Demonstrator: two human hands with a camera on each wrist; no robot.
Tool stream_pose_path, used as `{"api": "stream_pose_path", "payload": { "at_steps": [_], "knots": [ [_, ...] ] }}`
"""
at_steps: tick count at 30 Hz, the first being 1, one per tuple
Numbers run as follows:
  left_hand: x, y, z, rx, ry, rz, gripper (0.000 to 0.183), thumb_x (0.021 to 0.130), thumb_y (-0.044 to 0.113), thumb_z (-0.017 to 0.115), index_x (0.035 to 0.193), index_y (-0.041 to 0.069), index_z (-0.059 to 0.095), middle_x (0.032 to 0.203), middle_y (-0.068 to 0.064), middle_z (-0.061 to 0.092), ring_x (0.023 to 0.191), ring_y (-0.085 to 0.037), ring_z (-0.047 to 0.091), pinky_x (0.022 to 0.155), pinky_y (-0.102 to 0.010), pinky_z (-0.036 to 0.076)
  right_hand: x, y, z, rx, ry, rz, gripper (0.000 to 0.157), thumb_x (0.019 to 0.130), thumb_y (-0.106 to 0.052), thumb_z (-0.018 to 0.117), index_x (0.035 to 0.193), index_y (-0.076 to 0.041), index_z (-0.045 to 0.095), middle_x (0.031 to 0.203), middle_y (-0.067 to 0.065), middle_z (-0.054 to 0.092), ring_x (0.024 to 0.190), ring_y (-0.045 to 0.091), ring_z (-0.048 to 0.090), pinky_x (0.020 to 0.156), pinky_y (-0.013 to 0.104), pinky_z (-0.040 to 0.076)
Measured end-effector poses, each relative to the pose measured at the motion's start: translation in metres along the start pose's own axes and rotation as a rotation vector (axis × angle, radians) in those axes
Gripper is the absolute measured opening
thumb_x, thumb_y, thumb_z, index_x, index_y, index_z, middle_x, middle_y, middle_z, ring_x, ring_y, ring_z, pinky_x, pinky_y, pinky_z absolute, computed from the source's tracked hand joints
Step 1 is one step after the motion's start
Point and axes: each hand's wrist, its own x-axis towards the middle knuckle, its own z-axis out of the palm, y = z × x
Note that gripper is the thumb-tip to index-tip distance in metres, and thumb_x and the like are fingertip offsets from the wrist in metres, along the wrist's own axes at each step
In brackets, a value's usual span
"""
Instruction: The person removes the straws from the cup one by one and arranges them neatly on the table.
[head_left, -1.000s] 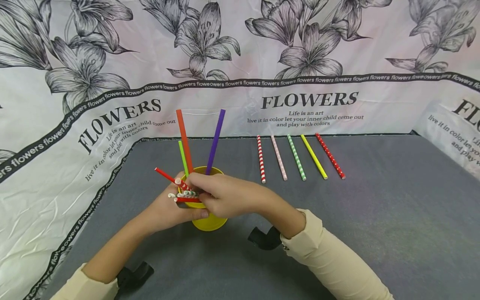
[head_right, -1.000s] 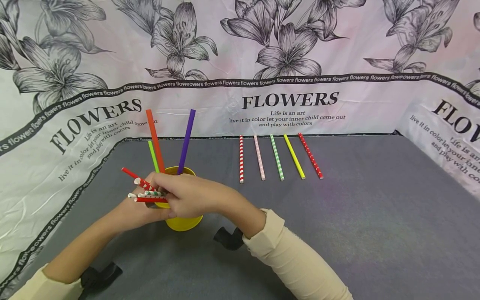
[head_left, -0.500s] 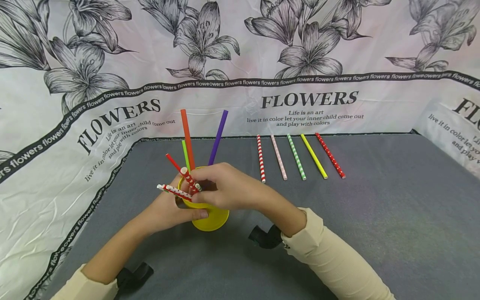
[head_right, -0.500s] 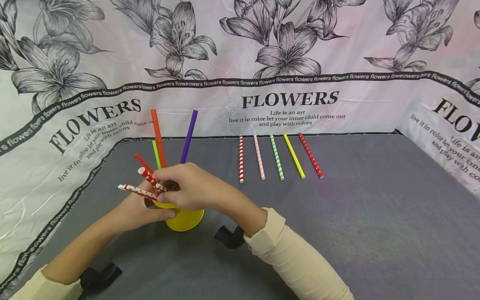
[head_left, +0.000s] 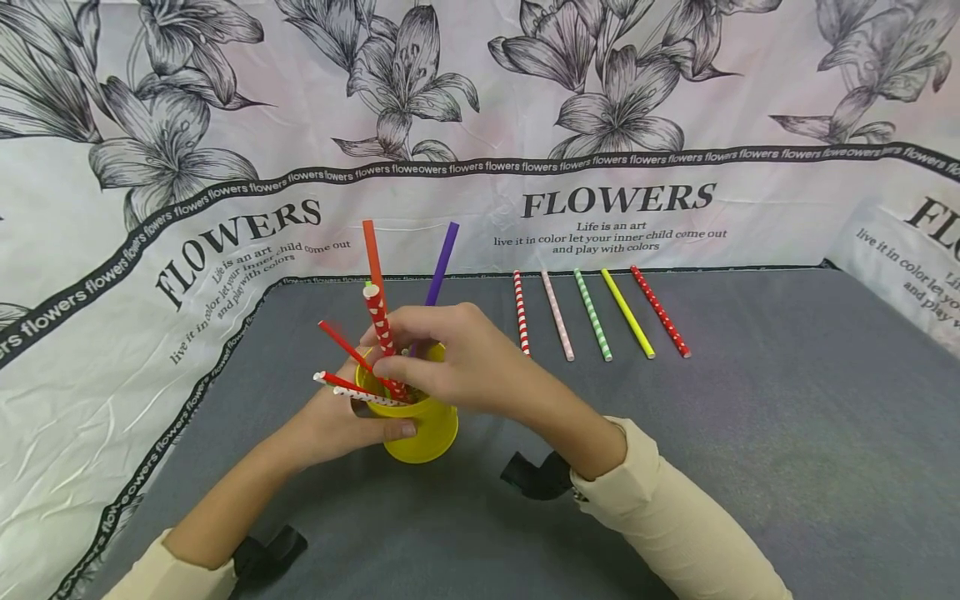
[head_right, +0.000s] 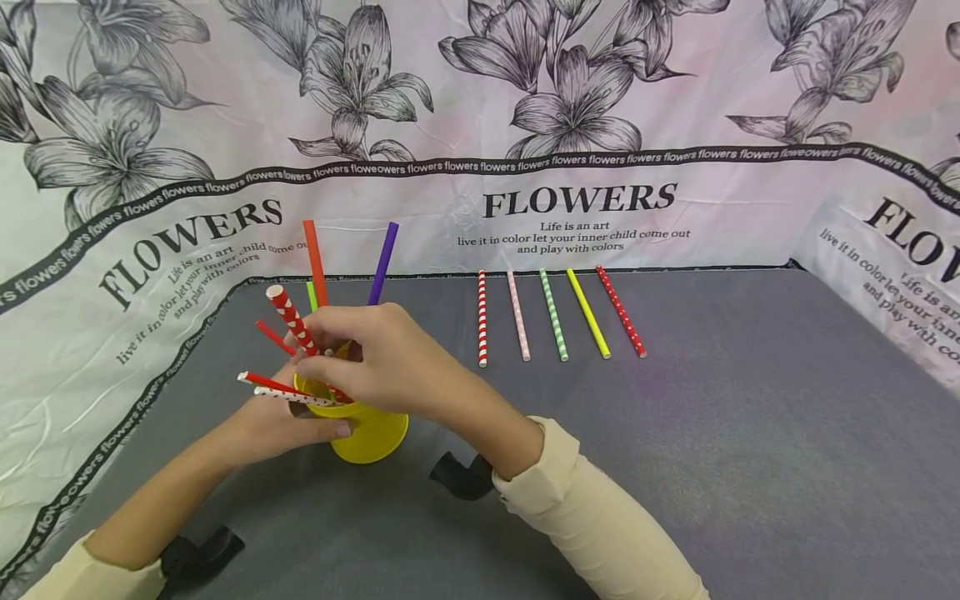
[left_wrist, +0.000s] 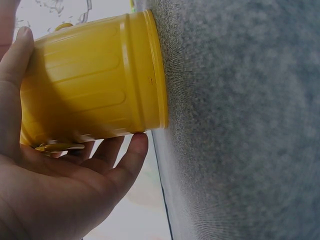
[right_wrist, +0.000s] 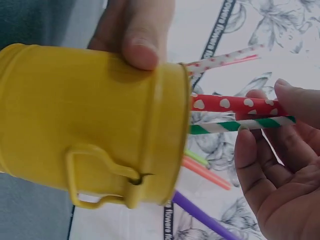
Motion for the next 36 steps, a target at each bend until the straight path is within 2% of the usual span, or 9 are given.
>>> {"api": "stream_pose_path", "payload": {
  "at_steps": [5, 8, 12, 14, 18, 21, 26, 30, 36],
  "knots": [
    [-0.003, 0.0, 0.0, 0.012, 0.012, -0.055, 0.074, 0.081, 0.01, 0.084, 0.143, 0.019, 0.043, 0.13, -0.003, 0.061, 0.116, -0.023, 0.062, 0.094, -0.041, 0.053, 0.0, -0.008, -0.007, 0.012, 0.024, -0.035, 0.018, 0.093, -0.005, 0.071, 0.11, -0.003, 0.067, 0.097, 0.001, 0.073, 0.085, 0.002, 0.065, 0.077, 0.027, 0.056],
    [-0.005, 0.001, 0.0, 0.02, 0.031, -0.124, 0.072, 0.082, 0.016, 0.084, 0.14, 0.017, 0.042, 0.13, -0.002, 0.061, 0.115, -0.022, 0.061, 0.093, -0.04, 0.053, -0.001, -0.011, -0.01, 0.041, 0.026, -0.009, 0.016, 0.097, -0.005, 0.065, 0.112, -0.003, 0.06, 0.097, 0.002, 0.071, 0.088, 0.006, 0.067, 0.077, 0.027, 0.057],
    [-0.006, 0.002, 0.0, 0.028, 0.048, -0.169, 0.076, 0.082, 0.019, 0.085, 0.143, 0.015, 0.04, 0.132, -0.004, 0.06, 0.117, -0.024, 0.06, 0.094, -0.042, 0.052, -0.001, -0.014, -0.012, 0.094, 0.042, 0.027, 0.013, 0.102, -0.004, 0.056, 0.114, -0.004, 0.052, 0.097, 0.005, 0.068, 0.087, 0.013, 0.067, 0.071, 0.031, 0.059],
    [-0.006, 0.003, 0.0, 0.051, 0.054, -0.202, 0.077, 0.081, 0.022, 0.085, 0.143, 0.017, 0.04, 0.131, -0.003, 0.061, 0.116, -0.024, 0.06, 0.094, -0.042, 0.052, -0.001, -0.014, -0.013, 0.098, 0.058, 0.022, 0.016, 0.101, -0.002, 0.055, 0.117, -0.003, 0.05, 0.096, 0.007, 0.067, 0.087, 0.014, 0.067, 0.07, 0.032, 0.059],
    [-0.008, 0.004, 0.001, 0.095, 0.056, -0.248, 0.078, 0.082, 0.028, 0.085, 0.144, 0.019, 0.039, 0.13, -0.003, 0.061, 0.115, -0.023, 0.059, 0.093, -0.044, 0.052, -0.001, -0.013, -0.016, 0.081, 0.081, -0.014, 0.03, 0.096, 0.009, 0.058, 0.124, 0.001, 0.049, 0.098, 0.009, 0.067, 0.091, 0.016, 0.067, 0.079, 0.03, 0.058],
    [-0.008, 0.004, 0.001, 0.087, 0.049, -0.235, 0.078, 0.082, 0.026, 0.085, 0.144, 0.018, 0.039, 0.131, -0.006, 0.06, 0.115, -0.024, 0.059, 0.094, -0.044, 0.051, -0.001, -0.014, -0.018, 0.086, 0.085, -0.031, 0.04, 0.092, 0.015, 0.059, 0.129, 0.003, 0.049, 0.101, 0.011, 0.065, 0.095, 0.018, 0.066, 0.086, 0.031, 0.056],
    [-0.008, 0.004, 0.0, 0.092, 0.049, -0.229, 0.078, 0.082, 0.027, 0.085, 0.144, 0.016, 0.039, 0.131, -0.006, 0.06, 0.114, -0.024, 0.059, 0.093, -0.042, 0.052, -0.001, -0.016, -0.02, 0.125, 0.102, -0.027, 0.043, 0.091, 0.017, 0.061, 0.13, 0.004, 0.052, 0.106, 0.013, 0.068, 0.098, 0.016, 0.067, 0.088, 0.032, 0.056],
    [-0.007, 0.004, 0.001, 0.1, 0.053, -0.237, 0.079, 0.081, 0.028, 0.085, 0.144, 0.017, 0.038, 0.13, -0.004, 0.061, 0.114, -0.024, 0.06, 0.094, -0.043, 0.052, -0.003, -0.017, -0.022, 0.124, 0.145, -0.016, 0.04, 0.091, 0.01, 0.066, 0.13, 0.005, 0.057, 0.106, 0.012, 0.071, 0.096, 0.015, 0.07, 0.082, 0.033, 0.058],
    [-0.008, 0.004, 0.001, 0.097, 0.048, -0.236, 0.08, 0.082, 0.028, 0.085, 0.145, 0.019, 0.036, 0.13, -0.003, 0.061, 0.115, -0.024, 0.059, 0.094, -0.044, 0.052, -0.005, -0.019, -0.026, 0.061, 0.229, 0.01, 0.044, 0.093, 0.002, 0.069, 0.135, 0.001, 0.058, 0.099, 0.006, 0.073, 0.075, 0.012, 0.07, 0.067, 0.034, 0.059]
  ]
}}
